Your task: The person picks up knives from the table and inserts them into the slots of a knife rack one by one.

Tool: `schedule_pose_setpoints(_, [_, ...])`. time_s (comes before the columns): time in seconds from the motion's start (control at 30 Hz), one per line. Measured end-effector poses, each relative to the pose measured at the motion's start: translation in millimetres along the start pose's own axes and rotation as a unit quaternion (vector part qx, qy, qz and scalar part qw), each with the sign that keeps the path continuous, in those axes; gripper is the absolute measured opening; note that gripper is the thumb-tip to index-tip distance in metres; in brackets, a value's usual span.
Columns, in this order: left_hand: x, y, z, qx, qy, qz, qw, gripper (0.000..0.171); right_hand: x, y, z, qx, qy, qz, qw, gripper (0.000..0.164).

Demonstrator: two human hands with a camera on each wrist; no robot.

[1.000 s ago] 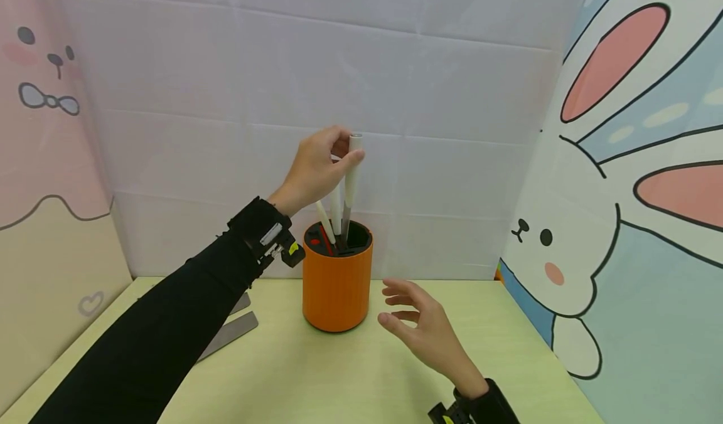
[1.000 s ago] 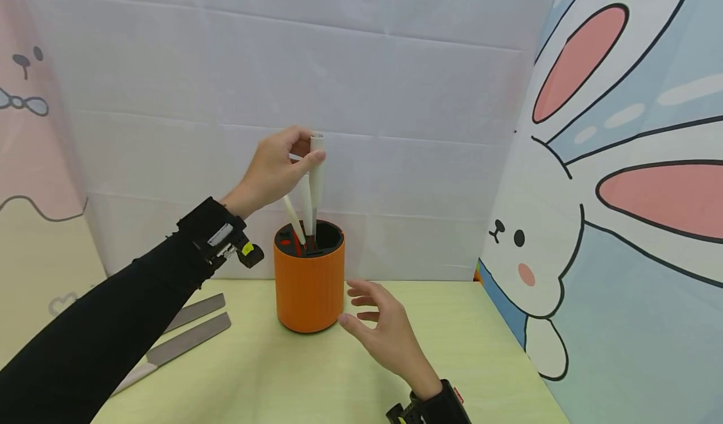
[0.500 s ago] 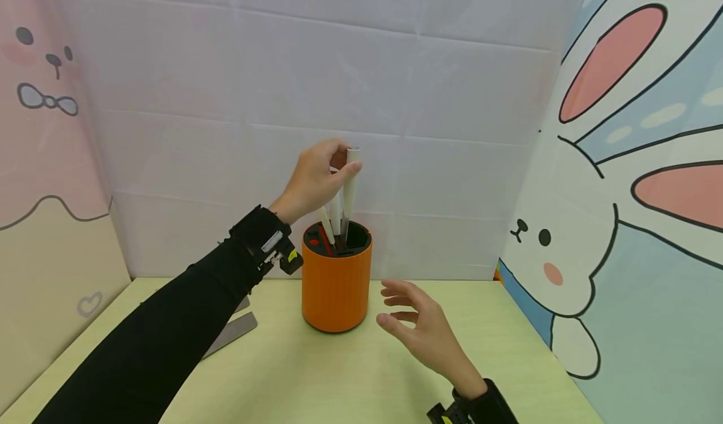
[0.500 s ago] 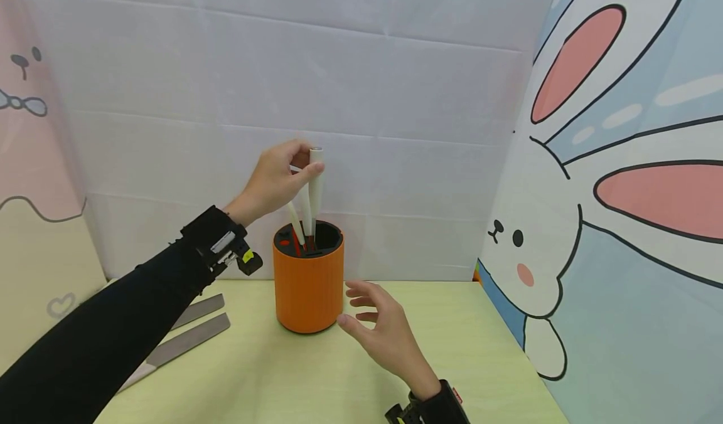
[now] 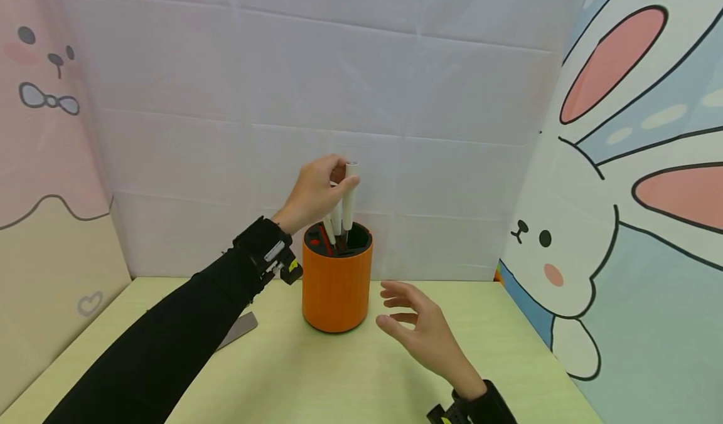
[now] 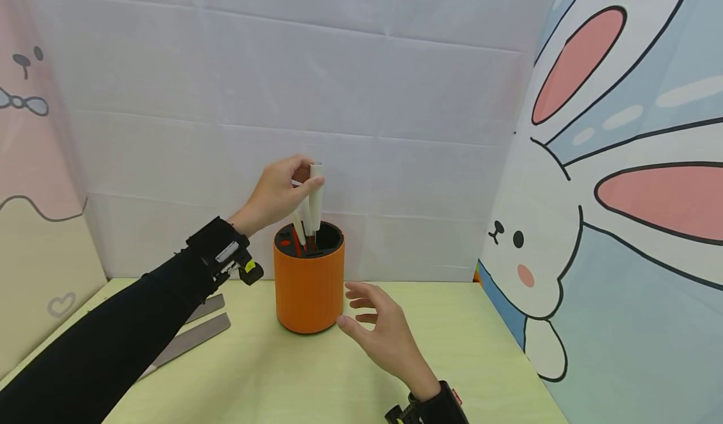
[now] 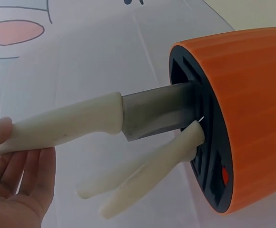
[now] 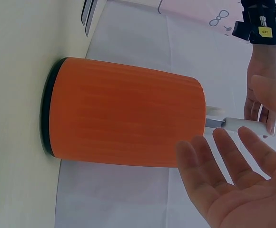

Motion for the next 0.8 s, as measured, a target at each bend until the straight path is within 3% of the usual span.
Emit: schedule_pose_setpoints(0.8, [16.3, -25.9, 13.1, -0.035, -0.024, 0.007, 0.9991, 0.037, 1, -1, -1, -0.005, -0.001, 0.002, 1.000, 0.053])
Point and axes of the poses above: each hand's wrist, its own z-axis away from the middle knuckle, its own x-axis out of the palm, y = z × x, the point moved 4 cm from there along -z, towards the middle knuckle, and after that the axes turned 5 degrees about -y, right-handed, at the moved point
